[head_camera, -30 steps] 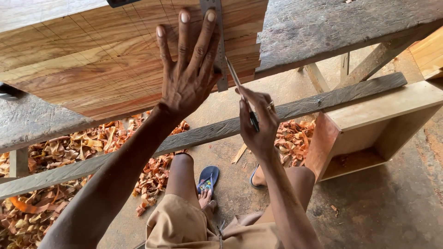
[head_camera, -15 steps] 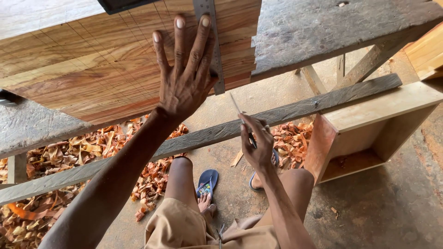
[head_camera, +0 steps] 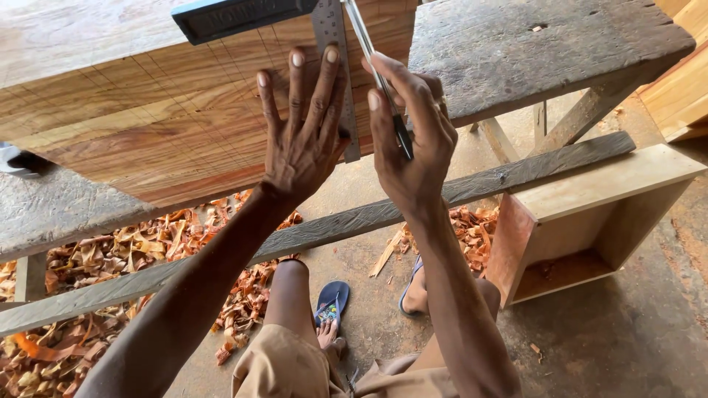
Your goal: Using a try square and a pencil to mark lines on a block of wood for joinery.
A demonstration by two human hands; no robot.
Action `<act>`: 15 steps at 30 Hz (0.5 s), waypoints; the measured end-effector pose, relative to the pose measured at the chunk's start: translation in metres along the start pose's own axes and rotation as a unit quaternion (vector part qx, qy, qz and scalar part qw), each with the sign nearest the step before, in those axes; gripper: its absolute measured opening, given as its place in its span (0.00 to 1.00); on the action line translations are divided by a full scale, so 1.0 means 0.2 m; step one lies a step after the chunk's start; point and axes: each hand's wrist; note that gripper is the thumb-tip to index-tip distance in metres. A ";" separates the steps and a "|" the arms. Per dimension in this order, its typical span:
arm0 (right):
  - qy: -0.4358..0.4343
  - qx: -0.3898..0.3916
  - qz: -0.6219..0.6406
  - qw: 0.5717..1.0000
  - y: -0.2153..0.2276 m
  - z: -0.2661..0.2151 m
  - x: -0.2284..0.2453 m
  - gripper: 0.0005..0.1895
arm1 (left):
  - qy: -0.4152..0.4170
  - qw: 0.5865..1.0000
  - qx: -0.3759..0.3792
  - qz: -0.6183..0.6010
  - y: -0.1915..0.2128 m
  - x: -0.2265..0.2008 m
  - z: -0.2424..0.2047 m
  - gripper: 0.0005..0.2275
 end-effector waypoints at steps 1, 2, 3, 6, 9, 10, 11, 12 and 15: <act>-0.001 0.006 0.003 1.000 -0.02 0.00 -0.01 0.14 | 0.001 1.000 0.006 -0.006 0.01 0.00 0.00 0.41; -0.001 0.009 0.002 1.000 -0.03 0.02 -0.02 0.14 | -0.001 1.000 0.011 -0.014 0.00 -0.01 0.01 0.41; 0.000 0.008 -0.001 1.000 -0.03 -0.01 -0.01 0.14 | -0.003 1.000 0.008 -0.016 0.01 0.00 0.00 0.41; 0.005 0.012 -0.001 1.000 -0.01 -0.07 -0.03 0.14 | -0.008 1.000 0.003 -0.008 0.00 0.00 0.02 0.39; -0.019 0.029 -0.015 0.999 0.02 -0.21 -0.05 0.15 | -0.008 1.000 0.014 0.003 -0.02 0.01 0.01 0.39; -0.026 0.036 -0.023 0.999 0.02 -0.26 -0.05 0.15 | -0.006 1.000 0.015 -0.009 -0.02 0.00 0.01 0.39; -0.034 0.043 -0.030 0.998 0.03 -0.31 -0.06 0.16 | -0.004 1.000 0.017 -0.020 -0.01 0.00 0.01 0.39; -0.033 0.043 -0.030 0.998 0.04 -0.36 -0.07 0.16 | -0.004 1.000 0.016 -0.021 0.00 0.00 0.01 0.39; -0.058 0.070 -0.040 0.995 0.05 -0.53 -0.10 0.17 | 0.000 0.999 0.038 -0.020 0.04 -0.01 0.02 0.40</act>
Point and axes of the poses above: each hand's wrist, its own z-axis towards the middle knuckle, its own y-axis out of the back of the hand, x = y × z, and after that the axes turned 13 degrees about -z, right-handed
